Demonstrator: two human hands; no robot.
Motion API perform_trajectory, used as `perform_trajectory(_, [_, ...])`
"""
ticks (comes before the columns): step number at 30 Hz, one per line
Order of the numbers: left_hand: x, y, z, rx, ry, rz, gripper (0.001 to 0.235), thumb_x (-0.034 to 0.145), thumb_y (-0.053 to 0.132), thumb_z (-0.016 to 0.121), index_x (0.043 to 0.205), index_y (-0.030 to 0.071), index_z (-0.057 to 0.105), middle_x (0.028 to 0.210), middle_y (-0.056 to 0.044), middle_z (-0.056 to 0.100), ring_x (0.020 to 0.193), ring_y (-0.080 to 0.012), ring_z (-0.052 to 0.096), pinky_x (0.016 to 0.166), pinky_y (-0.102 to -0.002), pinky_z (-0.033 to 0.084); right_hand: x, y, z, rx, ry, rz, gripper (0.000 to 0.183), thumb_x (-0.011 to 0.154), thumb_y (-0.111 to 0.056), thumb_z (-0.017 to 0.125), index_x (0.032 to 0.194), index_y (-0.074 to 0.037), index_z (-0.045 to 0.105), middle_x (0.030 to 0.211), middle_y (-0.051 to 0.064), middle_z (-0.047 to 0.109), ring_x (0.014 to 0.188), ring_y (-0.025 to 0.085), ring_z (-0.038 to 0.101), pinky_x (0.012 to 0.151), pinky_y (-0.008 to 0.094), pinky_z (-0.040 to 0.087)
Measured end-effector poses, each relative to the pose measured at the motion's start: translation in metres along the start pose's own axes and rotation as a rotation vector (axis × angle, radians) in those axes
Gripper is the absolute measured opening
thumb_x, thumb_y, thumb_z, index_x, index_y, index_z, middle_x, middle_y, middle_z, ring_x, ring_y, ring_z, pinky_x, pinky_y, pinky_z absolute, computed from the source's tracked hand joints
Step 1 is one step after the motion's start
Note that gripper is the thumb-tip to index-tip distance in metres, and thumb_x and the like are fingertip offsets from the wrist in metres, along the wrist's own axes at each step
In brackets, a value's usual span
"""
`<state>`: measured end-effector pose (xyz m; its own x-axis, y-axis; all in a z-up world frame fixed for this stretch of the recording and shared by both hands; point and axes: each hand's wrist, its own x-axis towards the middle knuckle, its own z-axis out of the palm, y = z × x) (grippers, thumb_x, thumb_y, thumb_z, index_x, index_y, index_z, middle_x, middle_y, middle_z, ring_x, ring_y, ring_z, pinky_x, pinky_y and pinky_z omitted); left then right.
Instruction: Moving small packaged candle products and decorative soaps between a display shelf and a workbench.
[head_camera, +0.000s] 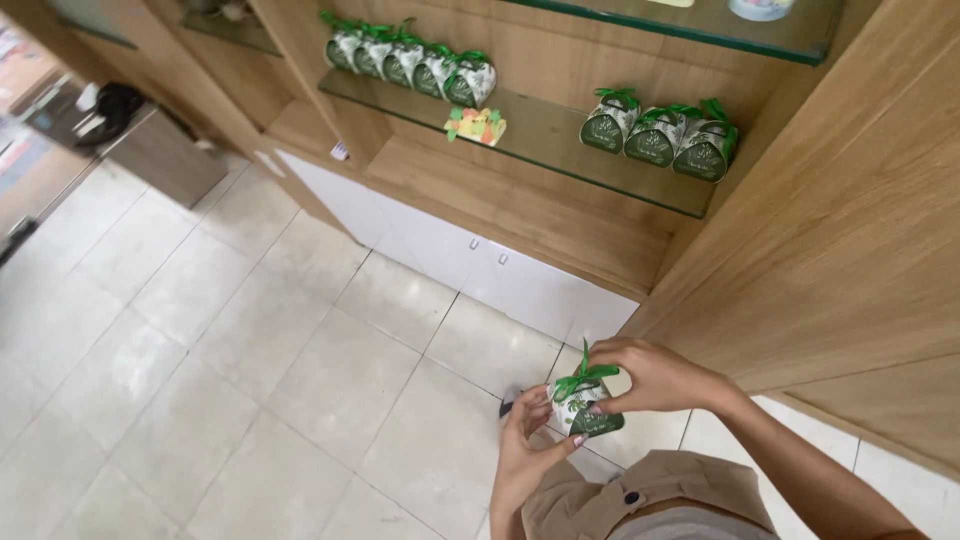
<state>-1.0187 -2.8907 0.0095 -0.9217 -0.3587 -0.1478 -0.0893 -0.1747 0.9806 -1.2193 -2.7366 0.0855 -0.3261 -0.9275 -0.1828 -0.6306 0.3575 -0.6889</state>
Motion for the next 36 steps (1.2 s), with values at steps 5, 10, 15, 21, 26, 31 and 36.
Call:
perform_trajectory(5, [0.111, 0.07, -0.051, -0.043, -0.123, 0.03, 0.087, 0.073, 0.004, 0.086, 0.147, 0.007, 0.042, 0.14, -0.011, 0.057, 0.132, -0.0251, 0.055, 0.111, -0.04, 0.043, 0.09, -0.006, -0.065, -0.061, 0.09, 0.171, 0.059, 0.077, -0.047, 0.081, 0.123, -0.01, 0.072, 0.124, 0.008, 0.072, 0.114, 0.023, 0.069, 0.103, 0.041, 0.055])
perform_trajectory(10, [0.205, 0.103, -0.091, 0.126, -0.179, 0.105, 0.076, 0.085, 0.009, 0.078, 0.152, 0.009, 0.041, 0.145, -0.015, 0.059, 0.134, -0.0281, 0.058, 0.113, -0.043, 0.044, 0.174, -0.008, -0.165, -0.24, 0.641, 0.208, 0.059, 0.083, -0.045, 0.078, 0.123, -0.003, 0.07, 0.123, 0.015, 0.069, 0.107, 0.034, 0.068, 0.092, 0.045, 0.055])
perform_trajectory(15, [0.259, 0.12, -0.081, 0.092, -0.316, 0.127, 0.066, 0.093, 0.013, 0.072, 0.152, 0.007, 0.044, 0.151, -0.016, 0.057, 0.139, -0.0295, 0.056, 0.116, -0.044, 0.044, 0.235, 0.046, -0.199, -0.401, 0.784, 0.29, 0.056, 0.082, -0.04, 0.083, 0.119, -0.001, 0.07, 0.121, 0.016, 0.068, 0.111, 0.039, 0.065, 0.093, 0.05, 0.052])
perform_trajectory(21, [0.331, 0.103, -0.049, -0.003, -0.309, 0.255, 0.076, 0.098, 0.02, 0.069, 0.16, 0.005, 0.028, 0.168, -0.019, 0.031, 0.156, -0.0332, 0.033, 0.125, -0.044, 0.031, 0.252, 0.088, -0.192, -0.562, 0.824, 0.333, 0.049, 0.076, -0.037, 0.086, 0.112, -0.005, 0.074, 0.117, 0.012, 0.07, 0.118, 0.038, 0.061, 0.101, 0.049, 0.048])
perform_trajectory(26, [0.382, 0.105, -0.022, 0.18, -0.238, 0.35, 0.092, 0.097, 0.025, 0.071, 0.164, 0.002, 0.014, 0.173, -0.022, 0.01, 0.161, -0.0355, 0.012, 0.128, -0.046, 0.017, 0.251, 0.094, -0.189, -0.686, 0.842, 0.355, 0.052, 0.077, -0.039, 0.089, 0.113, -0.005, 0.075, 0.112, 0.013, 0.068, 0.119, 0.033, 0.058, 0.109, 0.05, 0.04])
perform_trajectory(31, [0.415, 0.087, -0.001, 0.265, -0.291, 0.359, 0.1, 0.095, 0.027, 0.074, 0.165, 0.0, 0.007, 0.173, -0.027, 0.002, 0.161, -0.0382, 0.001, 0.129, -0.047, 0.009, 0.252, 0.09, -0.185, -0.733, 0.981, 0.367, 0.072, 0.069, -0.037, 0.093, 0.128, -0.007, 0.065, 0.124, 0.012, 0.062, 0.125, 0.032, 0.053, 0.107, 0.051, 0.038])
perform_trajectory(36, [0.418, 0.074, 0.004, 0.245, -0.32, 0.391, 0.103, 0.094, 0.022, 0.075, 0.164, -0.002, 0.004, 0.173, -0.028, 0.002, 0.162, -0.0384, 0.003, 0.13, -0.046, 0.009, 0.254, 0.09, -0.177, -0.695, 1.026, 0.46, 0.086, 0.062, -0.039, 0.095, 0.133, -0.008, 0.058, 0.128, 0.017, 0.058, 0.126, 0.038, 0.05, 0.108, 0.055, 0.034])
